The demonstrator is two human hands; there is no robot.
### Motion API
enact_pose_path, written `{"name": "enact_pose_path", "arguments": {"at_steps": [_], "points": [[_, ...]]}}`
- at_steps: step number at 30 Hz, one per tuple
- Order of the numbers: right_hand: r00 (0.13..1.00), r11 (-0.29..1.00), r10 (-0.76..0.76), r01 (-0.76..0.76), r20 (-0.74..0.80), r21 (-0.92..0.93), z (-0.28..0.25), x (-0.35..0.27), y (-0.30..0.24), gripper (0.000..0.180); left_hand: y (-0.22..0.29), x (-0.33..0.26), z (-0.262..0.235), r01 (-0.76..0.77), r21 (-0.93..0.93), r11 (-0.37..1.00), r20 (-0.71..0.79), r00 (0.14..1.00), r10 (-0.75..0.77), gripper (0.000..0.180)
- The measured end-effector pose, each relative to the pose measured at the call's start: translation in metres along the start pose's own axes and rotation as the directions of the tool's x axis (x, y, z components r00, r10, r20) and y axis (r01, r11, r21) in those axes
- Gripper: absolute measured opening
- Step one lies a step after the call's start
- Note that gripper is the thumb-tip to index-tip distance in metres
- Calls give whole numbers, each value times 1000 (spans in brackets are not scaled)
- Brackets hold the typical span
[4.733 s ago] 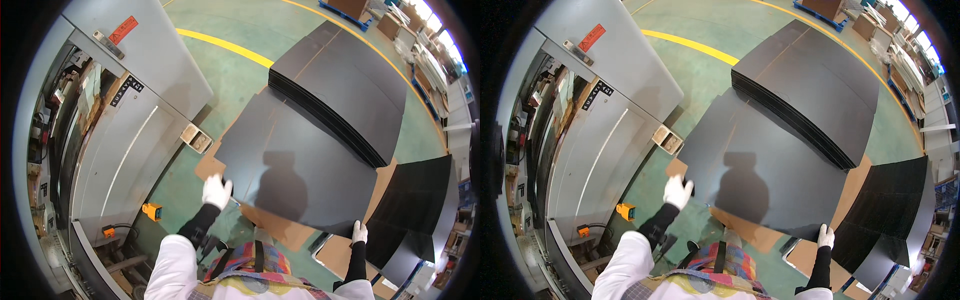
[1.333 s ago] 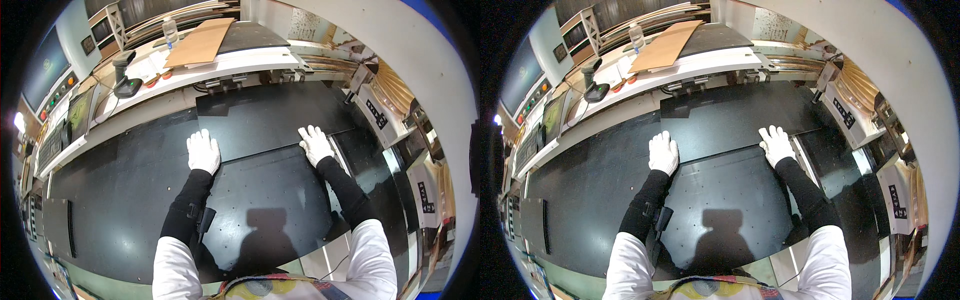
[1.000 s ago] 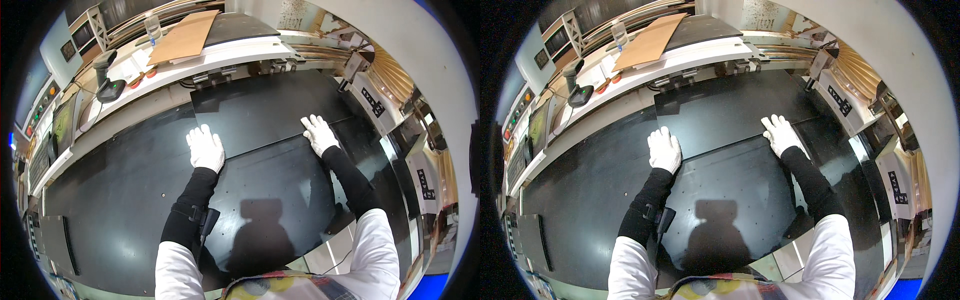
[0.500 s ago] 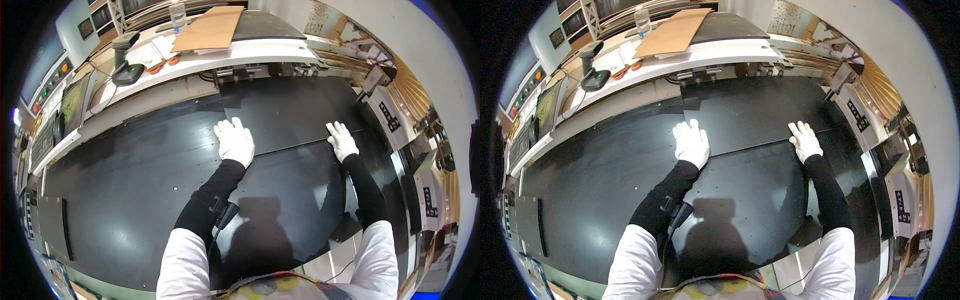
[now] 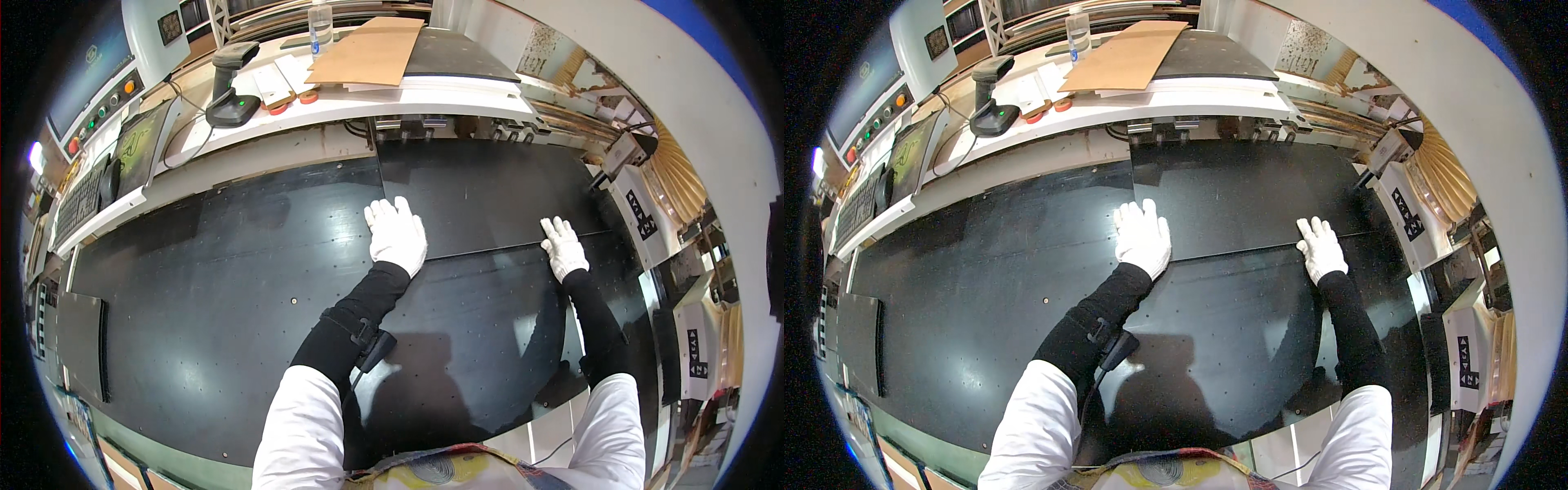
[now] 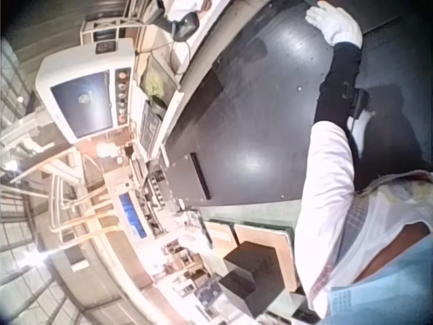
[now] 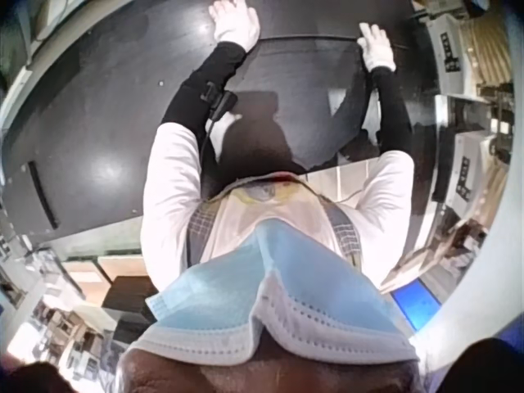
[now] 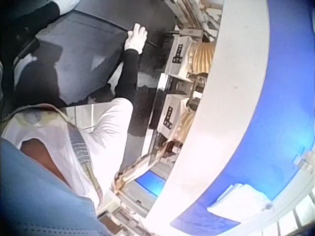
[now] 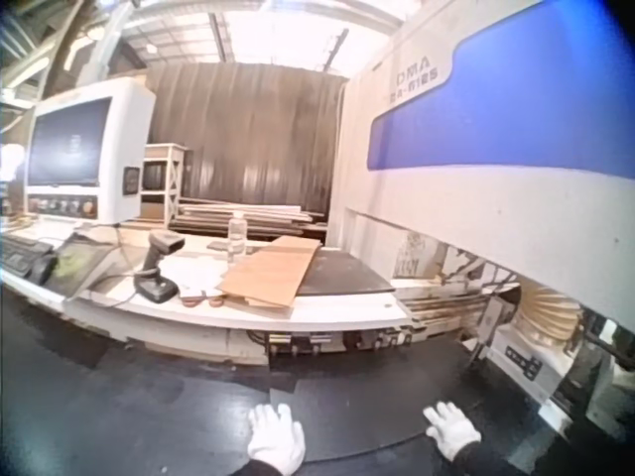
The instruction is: Moving furniture panels from pallets to a workbench for finishing and edge trimming.
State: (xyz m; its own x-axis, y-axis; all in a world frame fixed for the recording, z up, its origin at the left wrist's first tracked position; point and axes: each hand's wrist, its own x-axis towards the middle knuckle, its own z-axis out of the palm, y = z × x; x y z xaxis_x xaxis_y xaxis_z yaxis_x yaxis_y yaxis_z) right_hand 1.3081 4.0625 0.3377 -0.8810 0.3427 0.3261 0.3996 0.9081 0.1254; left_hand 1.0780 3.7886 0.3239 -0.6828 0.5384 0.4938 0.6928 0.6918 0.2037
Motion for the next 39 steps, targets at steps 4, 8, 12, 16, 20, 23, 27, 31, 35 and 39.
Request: {"name": "enact_pose_path", "arguments": {"at_steps": [4, 8, 12, 16, 20, 23, 27, 31, 35, 39], "points": [[1000, 1000, -11, 11, -24, -18, 0, -2, 4, 47, 4, 0, -2, -12, -8, 1000, -15, 1000, 12, 46], [999, 1000, 14, -14, 38, 0, -3, -4, 2, 47, 7, 1, -10, 34, -30, 999, 175, 984, -28, 49], [1000, 1000, 10, -9, 21, -8, 0, -3, 2, 45, 3, -1, -3, -2, -18, 1000, 65, 998, 3, 48], [1000, 1000, 8, -7, 26, -21, 2, -1, 0, 46, -1, -3, 4, -23, 12, 1000, -63, 998, 24, 44], [1000, 997, 8, -9, -17, -73, -4, -2, 5, 47, 7, 4, -3, -7, -40, 999, -38, 999, 5, 42], [987, 981, 161, -156, 29, -115, -21, -1, -22, 41, 3, 3, -1, 15, 13, 1000, -35, 999, -14, 38], [921, 923, 357, -374, -153, -93, -16, -40, -86, 45, 8, 3, 5, 65, -89, 994, -76, 995, -72, 36], [940, 923, 338, -341, 49, 175, -51, -124, -174, 51, -11, -13, -17, 171, -309, 936, 31, 985, -170, 40], [965, 951, 261, -257, -2, 170, -80, -179, -190, 45, -8, -72, -36, 134, -464, 876, 32, 990, -134, 46], [958, 949, 281, -269, -58, 165, -83, -180, -197, 38, -25, -139, -105, 24, -666, 746, -18, 999, -48, 33]]}}
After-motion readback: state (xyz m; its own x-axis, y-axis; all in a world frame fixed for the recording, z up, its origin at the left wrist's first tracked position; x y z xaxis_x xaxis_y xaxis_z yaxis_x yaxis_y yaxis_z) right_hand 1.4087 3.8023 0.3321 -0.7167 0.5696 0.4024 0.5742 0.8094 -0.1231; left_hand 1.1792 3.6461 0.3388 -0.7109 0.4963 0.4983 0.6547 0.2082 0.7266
